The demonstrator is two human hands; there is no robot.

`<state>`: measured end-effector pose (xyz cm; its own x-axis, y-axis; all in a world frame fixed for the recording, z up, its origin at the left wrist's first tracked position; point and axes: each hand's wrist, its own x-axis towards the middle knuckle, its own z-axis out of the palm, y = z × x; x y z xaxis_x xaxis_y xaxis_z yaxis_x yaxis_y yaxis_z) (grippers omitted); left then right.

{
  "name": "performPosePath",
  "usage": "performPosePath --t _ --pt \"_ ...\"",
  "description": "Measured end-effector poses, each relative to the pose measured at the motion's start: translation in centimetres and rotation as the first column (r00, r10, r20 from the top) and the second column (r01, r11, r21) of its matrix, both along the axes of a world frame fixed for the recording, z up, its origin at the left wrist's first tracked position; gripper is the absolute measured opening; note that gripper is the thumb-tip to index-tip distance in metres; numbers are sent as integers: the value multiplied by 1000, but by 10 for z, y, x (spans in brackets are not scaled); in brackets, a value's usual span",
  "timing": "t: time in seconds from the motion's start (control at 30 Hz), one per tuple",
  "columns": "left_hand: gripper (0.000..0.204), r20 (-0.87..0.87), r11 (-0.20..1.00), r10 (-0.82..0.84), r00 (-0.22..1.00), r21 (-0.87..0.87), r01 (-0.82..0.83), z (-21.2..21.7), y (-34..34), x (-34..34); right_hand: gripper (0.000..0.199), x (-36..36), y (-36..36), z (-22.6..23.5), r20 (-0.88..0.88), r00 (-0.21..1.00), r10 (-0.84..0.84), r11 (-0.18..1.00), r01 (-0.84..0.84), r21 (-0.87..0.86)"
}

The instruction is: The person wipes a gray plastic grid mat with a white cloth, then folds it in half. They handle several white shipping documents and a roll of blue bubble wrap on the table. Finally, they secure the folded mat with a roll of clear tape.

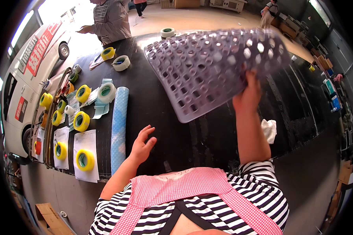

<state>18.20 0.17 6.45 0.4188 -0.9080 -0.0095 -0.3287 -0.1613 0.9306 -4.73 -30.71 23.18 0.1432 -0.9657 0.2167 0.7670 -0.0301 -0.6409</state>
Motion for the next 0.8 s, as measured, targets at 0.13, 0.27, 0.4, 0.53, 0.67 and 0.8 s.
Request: performPosePath --t 0.13,0.27,0.4,0.53,0.67,0.8 --pt "73 -778 999 -6 628 -31 -29 -19 -37 2 44 -63 129 -136 -61 968 241 920 -209 331" --pt "81 -492 952 174 853 305 -18 -28 -62 -24 25 -94 162 -216 -336 783 524 749 -235 620" --pt "74 -262 891 279 924 430 -147 -41 -62 -34 24 -104 158 -226 -165 771 615 655 -383 651" --pt "59 260 913 94 961 364 -187 -42 -48 -42 28 -113 159 -219 -216 810 546 680 -278 678" --pt "52 273 926 73 959 338 -166 -41 -34 -50 29 -126 154 -223 -277 761 586 661 -252 707" --pt "46 520 995 -92 850 70 64 -21 -18 -70 38 -133 150 -220 -320 712 626 640 -234 732"
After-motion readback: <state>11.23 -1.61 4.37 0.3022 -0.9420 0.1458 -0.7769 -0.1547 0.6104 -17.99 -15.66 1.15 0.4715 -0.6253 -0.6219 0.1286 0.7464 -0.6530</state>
